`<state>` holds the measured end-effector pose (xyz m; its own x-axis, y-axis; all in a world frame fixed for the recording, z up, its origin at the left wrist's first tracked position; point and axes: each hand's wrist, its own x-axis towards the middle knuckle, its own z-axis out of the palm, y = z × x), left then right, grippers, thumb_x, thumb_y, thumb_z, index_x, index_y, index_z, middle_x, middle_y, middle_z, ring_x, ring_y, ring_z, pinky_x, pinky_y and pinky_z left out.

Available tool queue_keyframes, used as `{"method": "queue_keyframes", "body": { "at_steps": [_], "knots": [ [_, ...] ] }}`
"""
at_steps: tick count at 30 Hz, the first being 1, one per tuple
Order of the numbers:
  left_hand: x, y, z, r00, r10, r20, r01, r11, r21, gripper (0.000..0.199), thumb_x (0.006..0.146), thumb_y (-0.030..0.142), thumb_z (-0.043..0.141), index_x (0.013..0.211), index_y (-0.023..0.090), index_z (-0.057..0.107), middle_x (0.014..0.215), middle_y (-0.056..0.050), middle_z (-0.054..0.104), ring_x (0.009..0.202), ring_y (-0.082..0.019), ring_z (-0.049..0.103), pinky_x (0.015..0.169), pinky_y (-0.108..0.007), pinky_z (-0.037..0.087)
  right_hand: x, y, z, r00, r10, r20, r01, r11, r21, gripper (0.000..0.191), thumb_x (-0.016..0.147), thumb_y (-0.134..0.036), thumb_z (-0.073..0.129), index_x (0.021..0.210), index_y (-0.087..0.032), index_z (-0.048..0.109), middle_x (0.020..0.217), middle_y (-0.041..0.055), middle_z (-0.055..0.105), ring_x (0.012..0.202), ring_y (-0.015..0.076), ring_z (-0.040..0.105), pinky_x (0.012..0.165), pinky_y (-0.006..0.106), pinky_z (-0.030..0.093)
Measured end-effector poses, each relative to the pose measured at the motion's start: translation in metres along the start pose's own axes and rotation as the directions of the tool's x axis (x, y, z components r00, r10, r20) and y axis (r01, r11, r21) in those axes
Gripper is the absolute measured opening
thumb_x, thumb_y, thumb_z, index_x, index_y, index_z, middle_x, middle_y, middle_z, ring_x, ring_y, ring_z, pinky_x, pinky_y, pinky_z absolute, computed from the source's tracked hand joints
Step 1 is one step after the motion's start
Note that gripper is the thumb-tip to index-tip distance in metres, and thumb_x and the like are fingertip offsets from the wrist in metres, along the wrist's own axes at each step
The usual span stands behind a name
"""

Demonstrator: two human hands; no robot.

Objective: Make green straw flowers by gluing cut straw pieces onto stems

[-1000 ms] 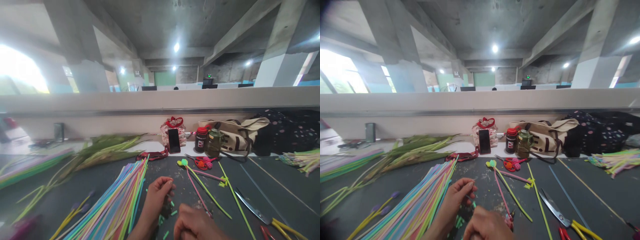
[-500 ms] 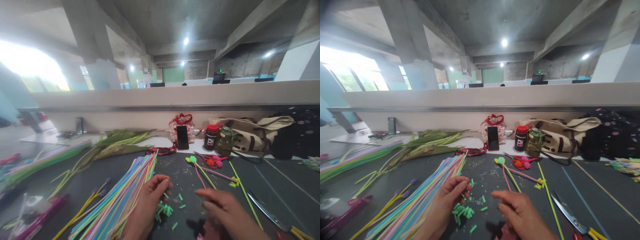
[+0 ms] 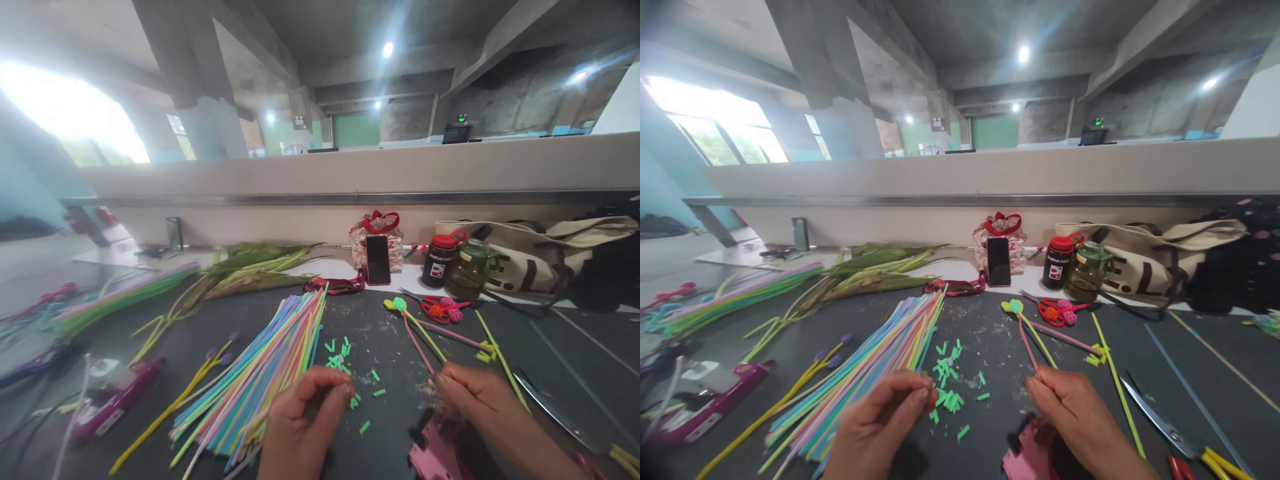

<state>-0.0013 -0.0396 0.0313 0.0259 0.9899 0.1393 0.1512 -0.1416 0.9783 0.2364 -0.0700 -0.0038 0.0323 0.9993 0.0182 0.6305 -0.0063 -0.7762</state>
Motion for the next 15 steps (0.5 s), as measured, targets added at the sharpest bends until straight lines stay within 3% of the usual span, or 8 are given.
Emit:
{"method": "queue_keyframes", "body": {
  "at_steps": [4,8,12,15],
  "knots": [
    [0.007,-0.02,-0.008,0.993,-0.001,0.115,-0.018,0.987,0.161,0.019,0.069,0.038,0.056,0.068,0.021,0.064,0.064,-0.001,0.064,0.06,-0.015,0.057,0.058,-0.023,0.044,0.001,-0.016,0.002,0.981,-0.124,0.149,0.144,0.98,-0.135,0.026,0.084,-0.031,0.038,0.065,-0.021,0.053,0.063,-0.0017,0.056,0.062,0.0133,0.053,0.057,0.022,0.036],
    [0.0,-0.031,-0.018,0.974,0.047,0.224,-0.13,0.919,0.373,0.017,0.076,0.031,0.049,0.075,0.022,0.063,0.067,0.001,0.064,0.061,-0.013,0.056,0.057,-0.02,0.042,0.007,-0.025,0.006,0.955,-0.187,0.231,0.248,0.93,-0.272,0.019,0.08,-0.02,0.045,0.068,-0.021,0.059,0.063,-0.002,0.061,0.061,0.0117,0.056,0.056,0.02,0.035],
    [-0.004,-0.04,-0.024,0.94,0.145,0.309,-0.292,0.81,0.509,0.018,0.079,0.023,0.044,0.085,0.023,0.061,0.08,-0.001,0.065,0.074,-0.014,0.059,0.066,-0.022,0.044,0.012,-0.025,0.009,0.978,-0.123,0.168,0.176,0.919,-0.352,0.014,0.074,-0.022,0.052,0.06,-0.019,0.055,0.058,-0.0027,0.061,0.056,0.0111,0.055,0.052,0.02,0.033],
    [-0.001,-0.046,-0.022,0.895,0.208,0.394,-0.423,0.676,0.603,0.024,0.079,0.018,0.043,0.094,0.024,0.06,0.096,-0.002,0.065,0.092,-0.018,0.056,0.081,-0.031,0.043,0.011,-0.022,0.011,0.987,-0.128,0.096,0.157,0.901,-0.404,0.031,0.079,-0.034,0.046,0.053,-0.019,0.047,0.051,-0.0029,0.054,0.05,0.0109,0.051,0.049,0.021,0.031]
  ]
}}
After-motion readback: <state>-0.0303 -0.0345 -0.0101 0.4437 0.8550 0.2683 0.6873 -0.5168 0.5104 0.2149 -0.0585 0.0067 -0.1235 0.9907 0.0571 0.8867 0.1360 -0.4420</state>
